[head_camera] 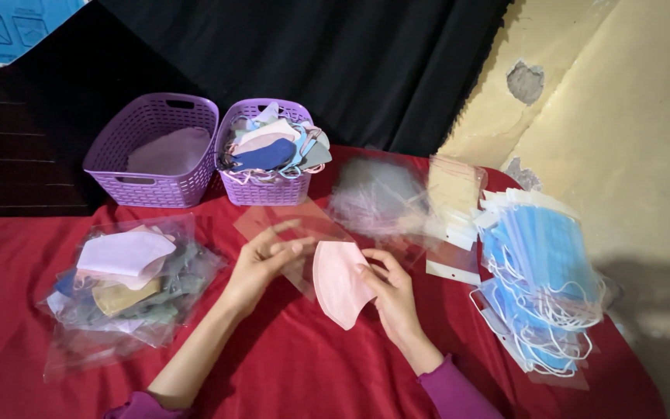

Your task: The person places individual fabric face masks into clear plastic sleeves by hand, picking each mask from a basket and sliding it into the packaging.

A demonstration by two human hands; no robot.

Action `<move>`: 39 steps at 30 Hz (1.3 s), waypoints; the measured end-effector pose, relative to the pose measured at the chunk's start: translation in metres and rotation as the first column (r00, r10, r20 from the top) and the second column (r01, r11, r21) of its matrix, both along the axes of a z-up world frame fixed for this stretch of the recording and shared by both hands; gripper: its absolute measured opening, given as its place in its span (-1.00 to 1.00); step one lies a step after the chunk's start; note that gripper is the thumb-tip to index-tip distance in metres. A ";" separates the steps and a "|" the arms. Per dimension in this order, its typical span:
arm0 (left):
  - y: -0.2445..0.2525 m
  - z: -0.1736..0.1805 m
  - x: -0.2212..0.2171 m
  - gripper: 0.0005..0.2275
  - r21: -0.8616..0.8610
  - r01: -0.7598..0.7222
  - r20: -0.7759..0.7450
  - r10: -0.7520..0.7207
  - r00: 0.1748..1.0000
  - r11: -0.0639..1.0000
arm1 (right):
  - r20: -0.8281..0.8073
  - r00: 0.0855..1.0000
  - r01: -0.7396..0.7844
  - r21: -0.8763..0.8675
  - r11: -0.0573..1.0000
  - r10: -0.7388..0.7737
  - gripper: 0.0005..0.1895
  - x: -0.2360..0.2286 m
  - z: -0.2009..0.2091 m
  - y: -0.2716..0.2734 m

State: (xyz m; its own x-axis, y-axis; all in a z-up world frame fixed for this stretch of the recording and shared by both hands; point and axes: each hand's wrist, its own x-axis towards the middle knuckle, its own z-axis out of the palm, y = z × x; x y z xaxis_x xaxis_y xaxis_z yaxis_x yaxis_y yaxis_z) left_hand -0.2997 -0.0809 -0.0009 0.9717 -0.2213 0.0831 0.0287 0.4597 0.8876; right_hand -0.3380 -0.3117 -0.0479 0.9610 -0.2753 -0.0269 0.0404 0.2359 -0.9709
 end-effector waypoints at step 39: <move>-0.016 -0.054 0.011 -0.35 -0.110 0.099 -0.075 -0.108 0.991 0.989 | -0.057 0.997 -0.057 -0.078 0.995 0.052 -0.66 -0.007 -0.008 0.007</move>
State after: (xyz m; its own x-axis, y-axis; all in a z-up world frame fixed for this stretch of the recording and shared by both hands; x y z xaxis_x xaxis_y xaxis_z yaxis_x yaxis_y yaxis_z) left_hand -0.2886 -0.0968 -0.0554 0.9485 -0.3150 0.0342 0.1501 0.5420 0.8269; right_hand -0.3455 -0.3045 -0.0558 0.9723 -0.2259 -0.0600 -0.0241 0.1583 -0.9871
